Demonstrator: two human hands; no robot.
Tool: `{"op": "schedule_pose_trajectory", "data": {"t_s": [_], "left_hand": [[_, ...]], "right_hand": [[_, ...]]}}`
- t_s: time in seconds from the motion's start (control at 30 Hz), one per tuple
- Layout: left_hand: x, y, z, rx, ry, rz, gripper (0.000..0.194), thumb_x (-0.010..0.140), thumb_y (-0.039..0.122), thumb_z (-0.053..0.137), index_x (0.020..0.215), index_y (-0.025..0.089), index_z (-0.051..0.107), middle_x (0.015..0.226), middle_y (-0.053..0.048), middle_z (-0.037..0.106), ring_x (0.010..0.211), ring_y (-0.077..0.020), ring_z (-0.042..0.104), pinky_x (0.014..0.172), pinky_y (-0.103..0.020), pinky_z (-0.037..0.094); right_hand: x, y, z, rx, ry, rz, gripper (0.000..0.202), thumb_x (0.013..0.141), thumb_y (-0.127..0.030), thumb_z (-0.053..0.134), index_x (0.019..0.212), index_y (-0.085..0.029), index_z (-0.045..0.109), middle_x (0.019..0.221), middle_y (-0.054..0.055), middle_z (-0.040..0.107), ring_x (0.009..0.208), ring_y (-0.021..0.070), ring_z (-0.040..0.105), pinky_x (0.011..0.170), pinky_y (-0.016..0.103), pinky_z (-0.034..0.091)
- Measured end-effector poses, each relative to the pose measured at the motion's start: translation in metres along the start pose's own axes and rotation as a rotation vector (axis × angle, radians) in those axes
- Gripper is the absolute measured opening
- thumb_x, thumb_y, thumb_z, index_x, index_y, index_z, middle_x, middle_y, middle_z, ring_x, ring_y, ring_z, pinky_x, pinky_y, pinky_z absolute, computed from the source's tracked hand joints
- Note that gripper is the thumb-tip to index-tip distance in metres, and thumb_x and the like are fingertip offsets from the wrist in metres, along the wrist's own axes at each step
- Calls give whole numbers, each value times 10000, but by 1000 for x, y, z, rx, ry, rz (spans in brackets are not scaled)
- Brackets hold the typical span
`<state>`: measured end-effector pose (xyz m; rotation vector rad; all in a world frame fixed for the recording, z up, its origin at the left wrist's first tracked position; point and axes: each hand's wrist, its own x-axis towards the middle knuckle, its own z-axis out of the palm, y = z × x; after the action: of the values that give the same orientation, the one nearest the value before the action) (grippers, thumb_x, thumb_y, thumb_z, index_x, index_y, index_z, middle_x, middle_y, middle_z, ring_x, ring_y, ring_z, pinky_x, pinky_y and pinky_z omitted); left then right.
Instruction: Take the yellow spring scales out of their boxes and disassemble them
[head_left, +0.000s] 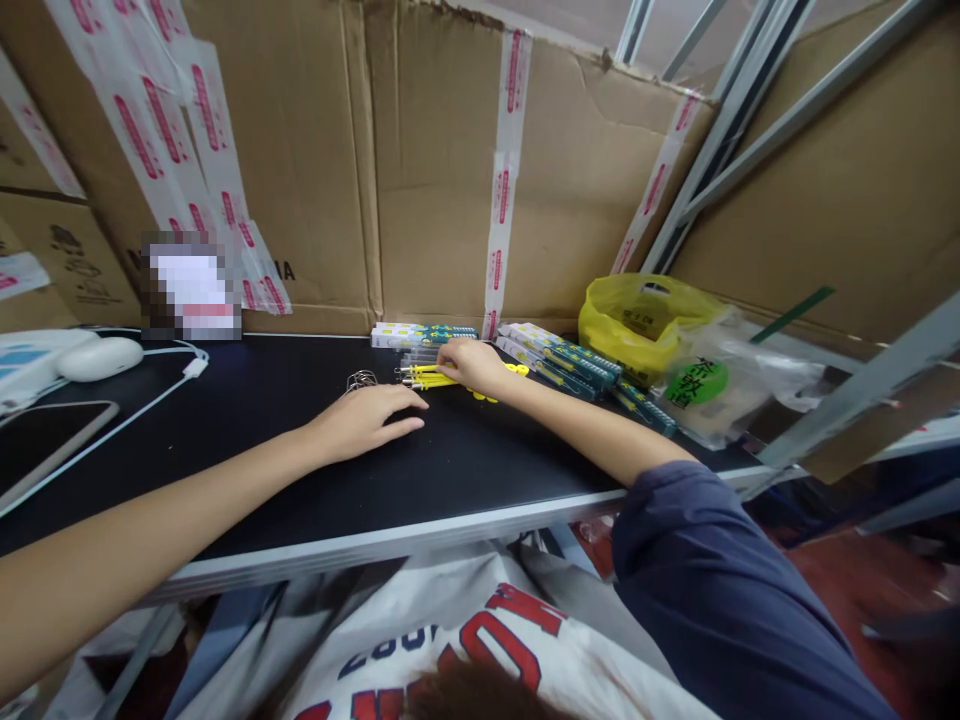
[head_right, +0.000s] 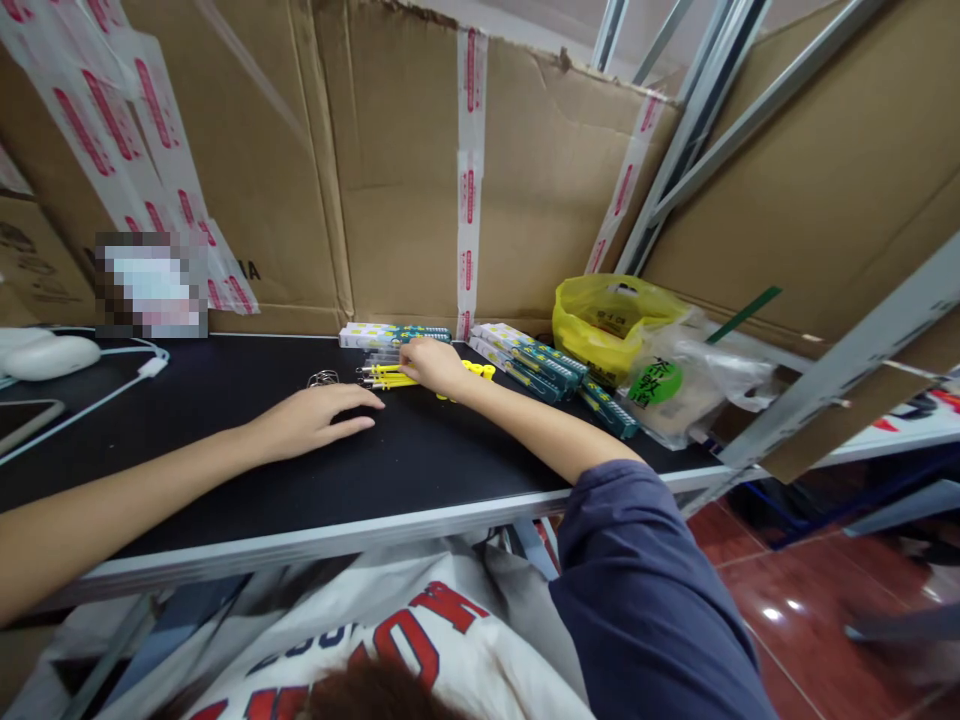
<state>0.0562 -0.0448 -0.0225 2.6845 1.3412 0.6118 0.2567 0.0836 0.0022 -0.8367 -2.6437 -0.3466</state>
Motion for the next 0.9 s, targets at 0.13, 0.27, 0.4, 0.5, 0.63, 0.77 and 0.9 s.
{"op": "schedule_pose_trajectory", "data": {"t_s": [0.13,0.27,0.4,0.5,0.63,0.77,0.9], "left_hand": [[1,0,10,-9,-77,24,505,928,540,398,1301,240,558,1389,-60,541,1284,-227,486,1107,-375,333],[2,-3,12,3,-93,6,537,927,557,385,1332,239,537,1429,-62,497,1316,-225,456,1123,-374,315],[1,-3,10,15,-116,-1,558,932,563,367,1344,223,526,1446,-70,476,1326,-229,443,1128,-380,306],[2,-2,10,27,-118,-4,557,935,561,360,1348,224,521,1446,-69,475,1328,-228,441,1128,-377,306],[3,-3,12,32,-111,-4,573,932,579,347,1352,227,516,1450,-61,471,1336,-227,432,1130,-370,306],[4,-2,13,49,-123,-4,587,936,577,341,1364,208,503,1458,-60,460,1338,-216,428,1137,-349,298],[4,-2,13,56,-129,-9,597,938,579,333,1374,203,493,1464,-54,452,1342,-216,423,1138,-346,301]], "right_hand": [[2,-1,2,-27,-7,5,146,887,-277,567,862,-163,655,924,86,677,861,194,602,690,261,369],[3,2,4,-28,-16,34,158,886,-291,566,874,-160,654,928,85,675,859,185,597,690,254,372],[2,5,7,-15,-23,39,139,883,-263,558,883,-163,655,924,79,676,857,176,589,694,250,372],[1,6,6,2,-24,31,124,877,-255,565,888,-168,653,935,78,675,863,174,584,701,249,372],[6,12,4,-13,-22,59,134,890,-251,542,908,-175,651,949,74,668,868,174,586,711,253,382],[24,28,4,-77,-34,64,152,887,-234,535,962,-173,652,1010,87,656,948,198,591,769,273,408],[48,43,10,-120,-98,43,207,858,-217,567,1048,-167,633,1112,106,620,1028,224,581,825,296,426]]}}
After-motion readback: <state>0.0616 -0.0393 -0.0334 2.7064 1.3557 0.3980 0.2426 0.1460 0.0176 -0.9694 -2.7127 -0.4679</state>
